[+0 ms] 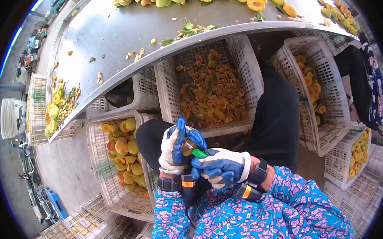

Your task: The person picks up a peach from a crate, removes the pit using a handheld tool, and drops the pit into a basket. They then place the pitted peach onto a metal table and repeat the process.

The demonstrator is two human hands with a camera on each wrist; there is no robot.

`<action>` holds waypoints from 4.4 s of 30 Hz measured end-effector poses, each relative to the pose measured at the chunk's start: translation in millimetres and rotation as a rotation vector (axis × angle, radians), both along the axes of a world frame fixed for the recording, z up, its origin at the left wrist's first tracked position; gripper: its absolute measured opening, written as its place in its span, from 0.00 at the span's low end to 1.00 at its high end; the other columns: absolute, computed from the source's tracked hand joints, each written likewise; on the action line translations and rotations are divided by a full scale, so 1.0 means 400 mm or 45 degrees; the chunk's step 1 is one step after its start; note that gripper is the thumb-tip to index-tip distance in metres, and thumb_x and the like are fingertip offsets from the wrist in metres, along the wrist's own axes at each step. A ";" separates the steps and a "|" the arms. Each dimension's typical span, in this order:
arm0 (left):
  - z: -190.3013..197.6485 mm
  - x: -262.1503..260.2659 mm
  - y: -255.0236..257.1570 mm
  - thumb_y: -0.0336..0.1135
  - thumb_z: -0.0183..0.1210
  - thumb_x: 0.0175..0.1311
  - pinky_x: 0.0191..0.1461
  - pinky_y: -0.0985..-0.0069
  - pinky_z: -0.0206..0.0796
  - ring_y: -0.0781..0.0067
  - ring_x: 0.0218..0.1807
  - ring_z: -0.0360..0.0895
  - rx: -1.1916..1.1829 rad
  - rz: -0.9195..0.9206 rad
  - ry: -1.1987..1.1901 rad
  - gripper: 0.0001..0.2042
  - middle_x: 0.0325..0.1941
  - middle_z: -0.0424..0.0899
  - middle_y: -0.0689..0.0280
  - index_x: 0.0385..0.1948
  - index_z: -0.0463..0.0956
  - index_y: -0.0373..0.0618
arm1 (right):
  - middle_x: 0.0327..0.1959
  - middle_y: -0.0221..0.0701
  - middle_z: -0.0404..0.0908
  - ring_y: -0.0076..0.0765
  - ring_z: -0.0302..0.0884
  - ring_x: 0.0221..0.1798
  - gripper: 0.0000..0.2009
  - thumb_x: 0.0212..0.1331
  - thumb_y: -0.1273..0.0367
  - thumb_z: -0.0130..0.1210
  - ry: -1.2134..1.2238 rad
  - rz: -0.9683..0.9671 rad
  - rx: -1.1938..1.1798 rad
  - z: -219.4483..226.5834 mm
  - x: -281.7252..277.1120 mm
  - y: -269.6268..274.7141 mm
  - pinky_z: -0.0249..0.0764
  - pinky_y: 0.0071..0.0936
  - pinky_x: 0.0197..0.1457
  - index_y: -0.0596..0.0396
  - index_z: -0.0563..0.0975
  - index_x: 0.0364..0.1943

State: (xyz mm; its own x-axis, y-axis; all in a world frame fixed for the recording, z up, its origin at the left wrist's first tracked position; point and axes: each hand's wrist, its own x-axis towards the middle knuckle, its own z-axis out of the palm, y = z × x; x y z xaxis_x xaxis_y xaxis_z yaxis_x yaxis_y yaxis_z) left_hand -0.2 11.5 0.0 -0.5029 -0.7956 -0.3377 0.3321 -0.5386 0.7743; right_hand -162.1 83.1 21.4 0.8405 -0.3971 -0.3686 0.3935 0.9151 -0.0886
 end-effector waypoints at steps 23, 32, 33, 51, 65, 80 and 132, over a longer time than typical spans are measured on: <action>0.023 -0.009 -0.012 0.52 0.49 0.69 0.28 0.74 0.70 0.67 0.21 0.77 -0.040 -0.130 -0.256 0.26 0.20 0.80 0.55 0.21 0.76 0.35 | 0.13 0.19 0.62 0.16 0.58 0.10 0.16 0.71 0.61 0.44 -0.322 -0.052 0.249 -0.043 0.003 0.025 0.56 0.19 0.15 0.62 0.73 0.39; 0.042 -0.040 -0.009 0.53 0.49 0.68 0.26 0.74 0.70 0.67 0.20 0.77 -0.186 -0.141 -0.384 0.26 0.19 0.79 0.56 0.21 0.75 0.36 | 0.13 0.17 0.61 0.14 0.55 0.09 0.16 0.71 0.60 0.41 -0.187 -0.010 0.128 -0.039 -0.018 0.014 0.54 0.16 0.13 0.60 0.73 0.38; 0.044 -0.042 -0.011 0.53 0.49 0.68 0.26 0.73 0.70 0.66 0.20 0.77 -0.145 -0.117 -0.346 0.26 0.19 0.79 0.56 0.20 0.76 0.35 | 0.13 0.18 0.61 0.15 0.56 0.09 0.17 0.72 0.60 0.39 -0.338 -0.076 0.247 -0.049 -0.010 0.024 0.55 0.17 0.14 0.61 0.72 0.39; 0.002 -0.091 -0.066 0.49 0.49 0.69 0.24 0.70 0.70 0.62 0.20 0.76 0.150 -0.052 -0.105 0.22 0.18 0.77 0.55 0.21 0.73 0.38 | 0.13 0.16 0.58 0.14 0.56 0.11 0.19 0.72 0.59 0.37 -0.825 -0.280 0.387 -0.090 -0.006 0.005 0.54 0.16 0.14 0.62 0.72 0.41; -0.193 -0.147 -0.154 0.60 0.47 0.66 0.40 0.63 0.74 0.63 0.35 0.79 0.414 0.320 -0.222 0.27 0.30 0.81 0.59 0.30 0.78 0.40 | 0.16 0.23 0.67 0.19 0.61 0.11 0.13 0.67 0.63 0.49 0.092 -0.513 0.021 -0.129 -0.159 -0.100 0.56 0.20 0.13 0.62 0.73 0.42; 0.212 0.257 -0.157 0.29 0.54 0.63 0.38 0.75 0.74 0.68 0.33 0.80 -0.441 0.583 -0.979 0.15 0.34 0.83 0.58 0.50 0.73 0.32 | 0.17 0.32 0.76 0.31 0.74 0.16 0.12 0.59 0.62 0.55 1.497 -0.098 -0.723 -0.148 -0.143 -0.083 0.69 0.32 0.20 0.57 0.74 0.28; 0.150 -0.113 -0.039 0.55 0.46 0.69 0.38 0.68 0.76 0.62 0.31 0.81 0.000 0.487 -0.043 0.25 0.30 0.82 0.56 0.36 0.76 0.36 | 0.31 0.48 0.80 0.56 0.79 0.36 0.15 0.57 0.64 0.58 1.715 -0.167 -1.461 0.084 -0.001 -0.058 0.74 0.42 0.37 0.61 0.70 0.42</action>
